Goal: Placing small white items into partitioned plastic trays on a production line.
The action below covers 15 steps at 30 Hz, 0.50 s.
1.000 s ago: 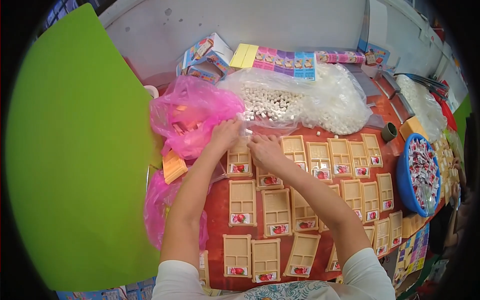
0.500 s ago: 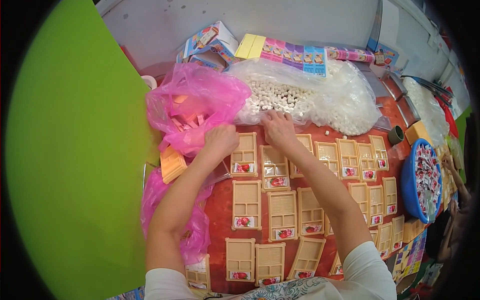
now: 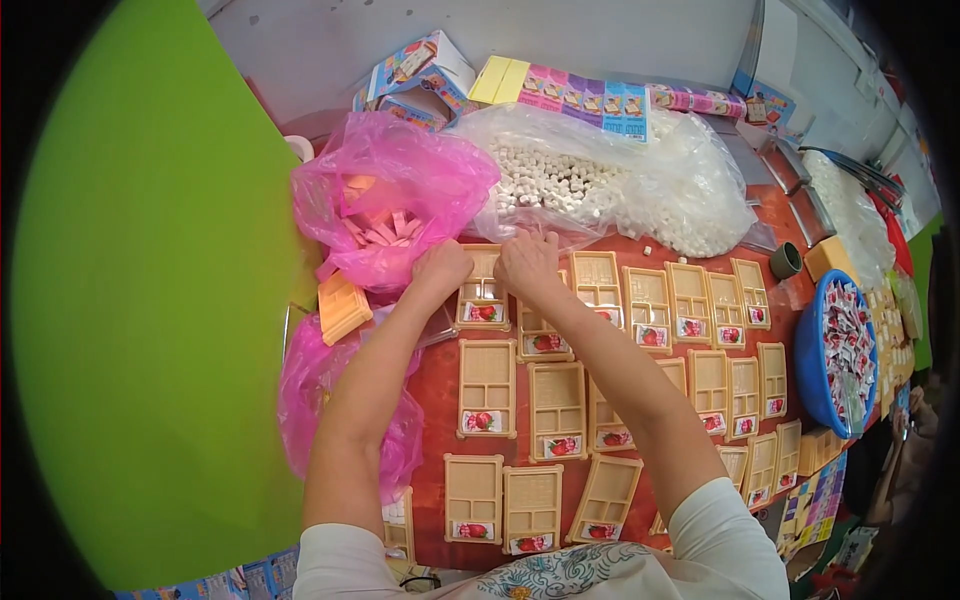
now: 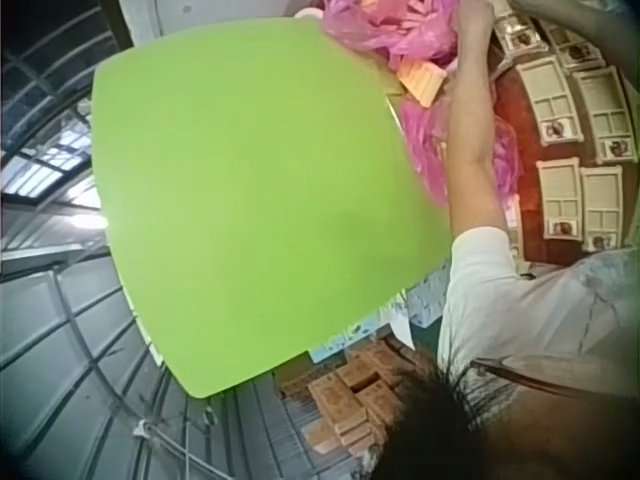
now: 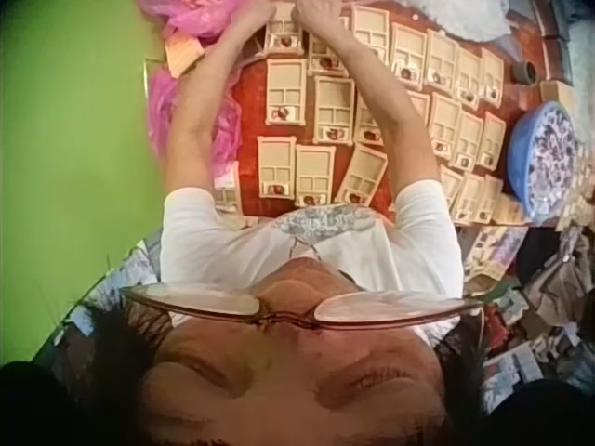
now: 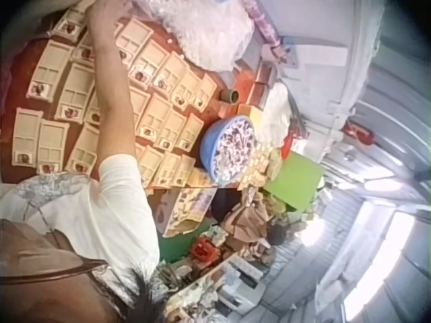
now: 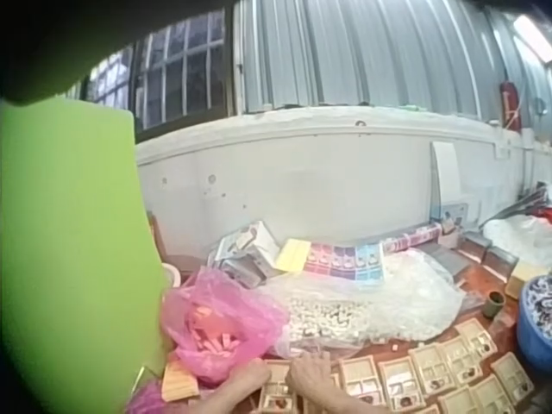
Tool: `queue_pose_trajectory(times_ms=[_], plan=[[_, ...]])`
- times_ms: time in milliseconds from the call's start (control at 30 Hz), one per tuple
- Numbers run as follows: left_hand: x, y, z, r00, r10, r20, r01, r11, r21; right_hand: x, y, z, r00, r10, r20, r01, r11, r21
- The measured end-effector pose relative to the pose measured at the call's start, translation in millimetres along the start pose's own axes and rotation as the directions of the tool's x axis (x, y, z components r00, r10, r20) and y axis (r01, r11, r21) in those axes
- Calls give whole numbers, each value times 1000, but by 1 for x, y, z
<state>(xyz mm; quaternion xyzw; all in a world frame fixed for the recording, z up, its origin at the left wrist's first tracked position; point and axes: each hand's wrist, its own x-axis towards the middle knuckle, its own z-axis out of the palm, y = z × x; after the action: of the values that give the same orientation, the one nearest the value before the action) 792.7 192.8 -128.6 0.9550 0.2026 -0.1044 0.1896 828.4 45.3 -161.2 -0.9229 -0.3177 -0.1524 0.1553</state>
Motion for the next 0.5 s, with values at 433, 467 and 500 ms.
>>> queue_pose_trajectory(times_ms=[433, 467, 500], plan=[[5, -18, 1, 963, 268, -9, -268, 963, -37, 8, -3, -12, 952, 287, 101, -302, 851, 429], [2, -17, 1, 972, 237, 12, -234, 966, -113, 8, -5, -15, 948, 310, 75, -310, 840, 445], [2, -22, 9, 971, 240, 4, -238, 965, -113, 7, -7, -18, 949, 308, 67, -304, 843, 444]])
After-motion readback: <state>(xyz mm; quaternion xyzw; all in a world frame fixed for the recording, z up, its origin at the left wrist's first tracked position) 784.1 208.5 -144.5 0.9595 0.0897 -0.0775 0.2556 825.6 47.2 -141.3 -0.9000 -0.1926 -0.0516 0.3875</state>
